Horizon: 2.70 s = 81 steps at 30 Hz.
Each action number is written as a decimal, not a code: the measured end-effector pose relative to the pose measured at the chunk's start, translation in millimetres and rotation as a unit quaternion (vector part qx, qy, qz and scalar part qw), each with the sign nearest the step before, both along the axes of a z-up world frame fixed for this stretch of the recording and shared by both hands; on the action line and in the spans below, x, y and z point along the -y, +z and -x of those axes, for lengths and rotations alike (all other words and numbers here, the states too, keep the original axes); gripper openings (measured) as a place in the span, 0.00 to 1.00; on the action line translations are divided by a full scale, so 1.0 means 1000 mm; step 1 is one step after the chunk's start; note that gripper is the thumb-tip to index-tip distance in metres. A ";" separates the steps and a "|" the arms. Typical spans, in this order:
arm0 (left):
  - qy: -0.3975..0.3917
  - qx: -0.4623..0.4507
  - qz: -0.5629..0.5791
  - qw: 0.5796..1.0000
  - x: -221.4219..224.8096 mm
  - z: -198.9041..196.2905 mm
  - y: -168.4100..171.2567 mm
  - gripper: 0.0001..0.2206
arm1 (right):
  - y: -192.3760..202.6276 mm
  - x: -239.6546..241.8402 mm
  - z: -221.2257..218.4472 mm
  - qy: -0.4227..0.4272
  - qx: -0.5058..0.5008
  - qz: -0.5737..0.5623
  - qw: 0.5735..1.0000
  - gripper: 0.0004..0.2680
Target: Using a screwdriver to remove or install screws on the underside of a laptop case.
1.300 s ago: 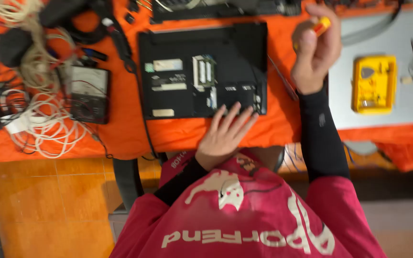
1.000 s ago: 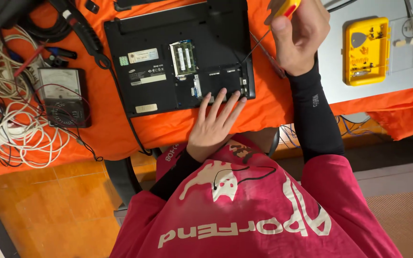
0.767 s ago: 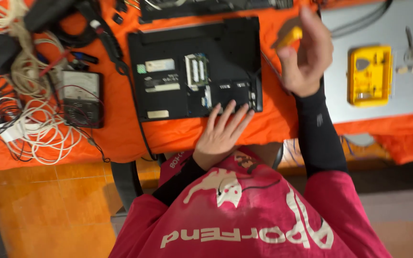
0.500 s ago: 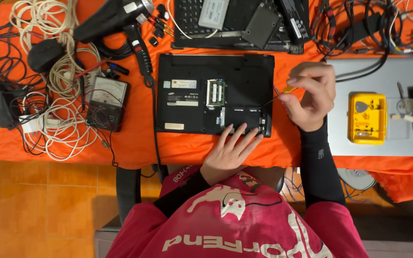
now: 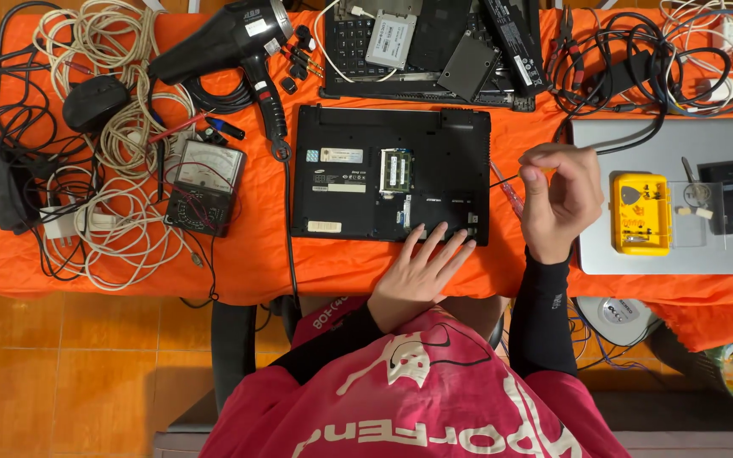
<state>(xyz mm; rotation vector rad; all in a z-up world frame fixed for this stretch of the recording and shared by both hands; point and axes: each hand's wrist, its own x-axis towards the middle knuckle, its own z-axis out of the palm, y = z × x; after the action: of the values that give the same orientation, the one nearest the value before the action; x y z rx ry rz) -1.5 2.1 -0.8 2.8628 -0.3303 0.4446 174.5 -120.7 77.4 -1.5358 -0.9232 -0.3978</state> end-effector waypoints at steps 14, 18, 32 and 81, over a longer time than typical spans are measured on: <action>0.021 0.042 -0.036 0.998 0.004 -0.003 -0.014 0.38 | 0.010 -0.010 0.030 -0.048 0.001 0.024 0.999 0.07; 0.037 0.068 -0.054 0.996 0.004 -0.002 -0.015 0.28 | -0.013 -0.001 0.021 -0.098 -0.012 -0.008 0.995 0.06; 0.030 0.045 0.001 0.999 0.007 -0.007 -0.017 0.30 | -0.018 0.006 0.022 -0.056 -0.068 -0.062 0.994 0.05; -0.016 0.008 0.012 1.000 -0.003 0.000 0.008 0.44 | 0.031 0.016 -0.009 0.054 -0.010 0.142 0.988 0.09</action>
<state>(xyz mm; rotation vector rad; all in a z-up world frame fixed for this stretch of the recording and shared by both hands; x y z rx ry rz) -1.9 4.8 7.3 2.8272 -0.3690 0.4627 183.1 -137.0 108.3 -1.7336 -1.0763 -0.1765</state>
